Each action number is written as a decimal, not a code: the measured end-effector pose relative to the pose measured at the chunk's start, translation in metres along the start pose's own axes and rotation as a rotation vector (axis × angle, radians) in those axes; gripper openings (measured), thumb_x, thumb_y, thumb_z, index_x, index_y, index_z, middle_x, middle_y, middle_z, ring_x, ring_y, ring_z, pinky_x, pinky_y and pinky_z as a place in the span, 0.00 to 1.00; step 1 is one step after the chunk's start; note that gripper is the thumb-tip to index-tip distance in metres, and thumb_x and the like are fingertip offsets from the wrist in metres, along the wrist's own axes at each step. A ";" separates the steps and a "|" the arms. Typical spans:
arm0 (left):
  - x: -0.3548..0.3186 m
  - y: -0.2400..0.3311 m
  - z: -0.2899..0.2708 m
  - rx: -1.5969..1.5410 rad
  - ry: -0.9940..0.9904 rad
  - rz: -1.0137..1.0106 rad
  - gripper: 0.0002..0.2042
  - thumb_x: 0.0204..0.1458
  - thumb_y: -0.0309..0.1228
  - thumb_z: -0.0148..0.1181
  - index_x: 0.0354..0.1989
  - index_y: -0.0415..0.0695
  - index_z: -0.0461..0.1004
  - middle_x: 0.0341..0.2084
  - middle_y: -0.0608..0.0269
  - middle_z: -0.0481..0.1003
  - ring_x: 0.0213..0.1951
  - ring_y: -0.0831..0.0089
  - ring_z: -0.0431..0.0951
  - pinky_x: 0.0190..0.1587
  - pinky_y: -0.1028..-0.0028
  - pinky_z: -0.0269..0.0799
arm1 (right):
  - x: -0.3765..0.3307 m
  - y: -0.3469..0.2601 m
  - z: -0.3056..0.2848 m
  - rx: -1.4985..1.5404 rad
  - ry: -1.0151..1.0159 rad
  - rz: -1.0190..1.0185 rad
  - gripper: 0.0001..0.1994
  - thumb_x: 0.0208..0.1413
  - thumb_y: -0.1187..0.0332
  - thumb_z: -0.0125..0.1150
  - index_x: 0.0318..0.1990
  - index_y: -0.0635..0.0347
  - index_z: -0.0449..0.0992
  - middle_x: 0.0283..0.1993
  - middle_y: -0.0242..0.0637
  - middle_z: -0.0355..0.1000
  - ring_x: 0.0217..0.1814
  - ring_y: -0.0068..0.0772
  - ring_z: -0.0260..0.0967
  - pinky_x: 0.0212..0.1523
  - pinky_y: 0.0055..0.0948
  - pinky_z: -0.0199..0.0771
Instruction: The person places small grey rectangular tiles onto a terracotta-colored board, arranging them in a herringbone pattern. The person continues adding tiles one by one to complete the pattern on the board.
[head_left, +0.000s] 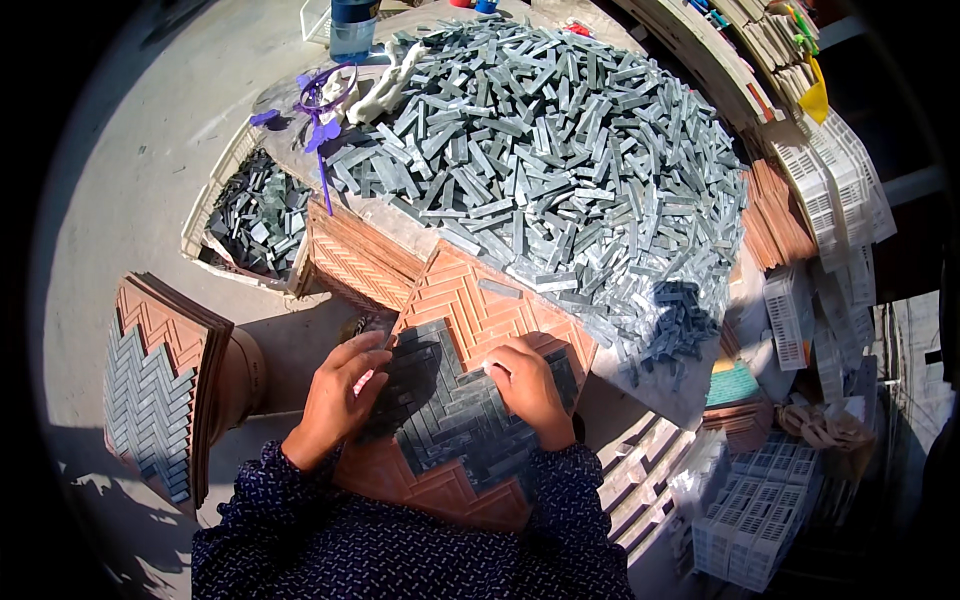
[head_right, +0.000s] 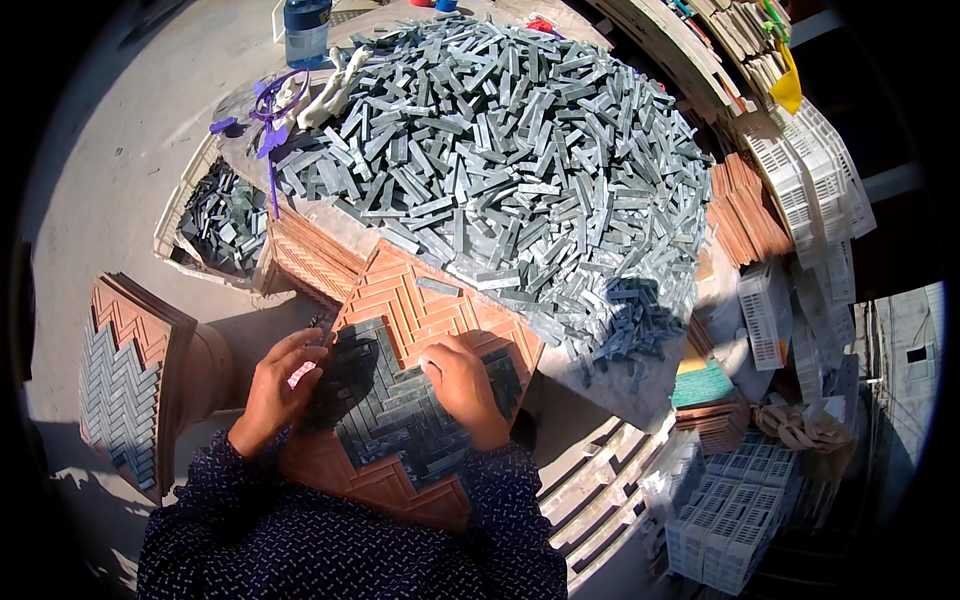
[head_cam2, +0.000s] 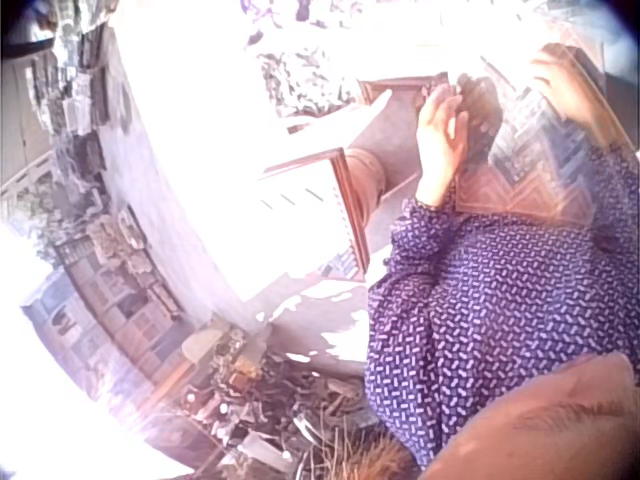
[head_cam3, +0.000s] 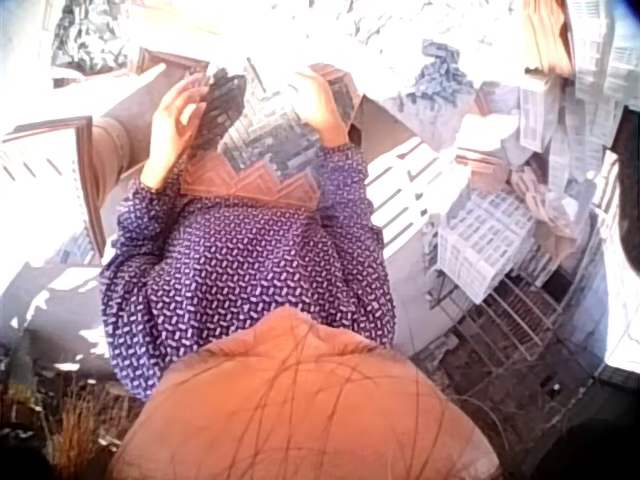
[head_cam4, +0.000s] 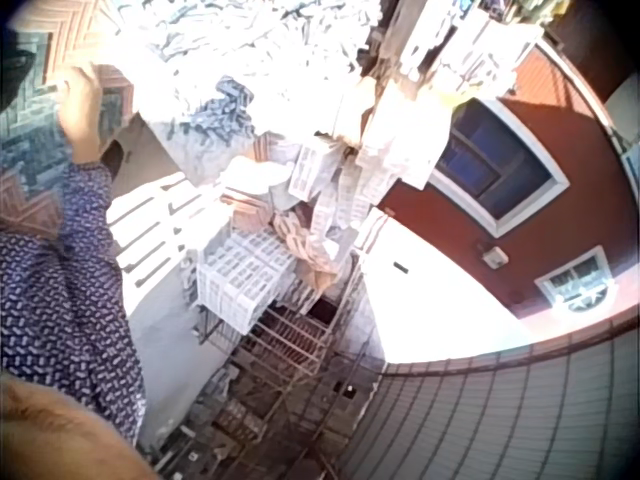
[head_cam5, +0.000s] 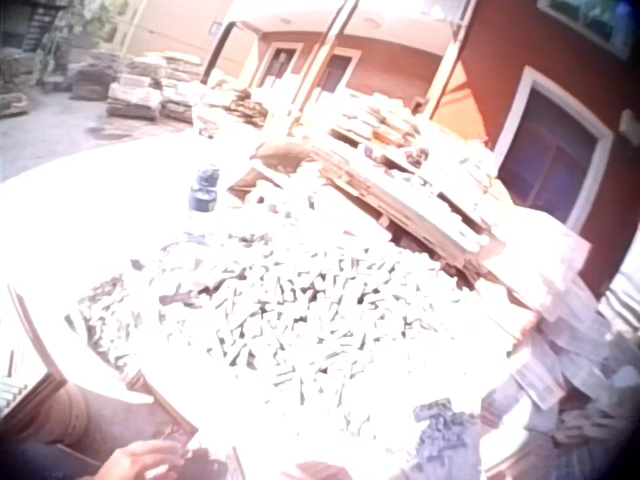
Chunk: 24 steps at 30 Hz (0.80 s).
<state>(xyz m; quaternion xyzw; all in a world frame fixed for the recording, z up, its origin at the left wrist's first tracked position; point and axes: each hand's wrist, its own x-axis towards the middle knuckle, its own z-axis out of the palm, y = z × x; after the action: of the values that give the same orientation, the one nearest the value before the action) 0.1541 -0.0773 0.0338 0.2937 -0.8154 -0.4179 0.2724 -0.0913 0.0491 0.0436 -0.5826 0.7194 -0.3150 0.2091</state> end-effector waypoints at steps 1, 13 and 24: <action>-0.001 -0.002 0.000 -0.011 0.005 -0.014 0.13 0.44 0.19 0.63 0.41 0.39 0.77 0.50 0.51 0.73 0.49 0.52 0.75 0.50 0.63 0.72 | 0.000 0.000 0.000 -0.004 -0.021 -0.004 0.03 0.50 0.76 0.59 0.32 0.65 0.74 0.34 0.45 0.70 0.35 0.48 0.69 0.37 0.36 0.69; -0.006 0.022 0.032 0.303 -0.275 0.302 0.27 0.47 0.31 0.64 0.58 0.42 0.67 0.59 0.56 0.66 0.63 0.56 0.61 0.63 0.56 0.55 | 0.055 0.037 -0.005 -0.215 0.246 0.006 0.15 0.46 0.77 0.61 0.44 0.62 0.72 0.44 0.50 0.69 0.44 0.57 0.68 0.42 0.41 0.70; -0.003 0.013 0.069 0.591 -0.487 0.378 0.35 0.50 0.45 0.57 0.64 0.39 0.58 0.66 0.60 0.55 0.69 0.60 0.49 0.67 0.50 0.43 | 0.040 0.029 -0.012 -0.100 0.113 0.119 0.09 0.51 0.74 0.58 0.41 0.63 0.73 0.37 0.50 0.72 0.43 0.55 0.69 0.41 0.43 0.69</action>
<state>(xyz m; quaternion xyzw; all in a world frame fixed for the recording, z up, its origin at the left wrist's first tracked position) 0.1050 -0.0330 0.0097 0.0973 -0.9801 -0.1662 0.0478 -0.1291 0.0160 0.0351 -0.5297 0.7783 -0.2982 0.1574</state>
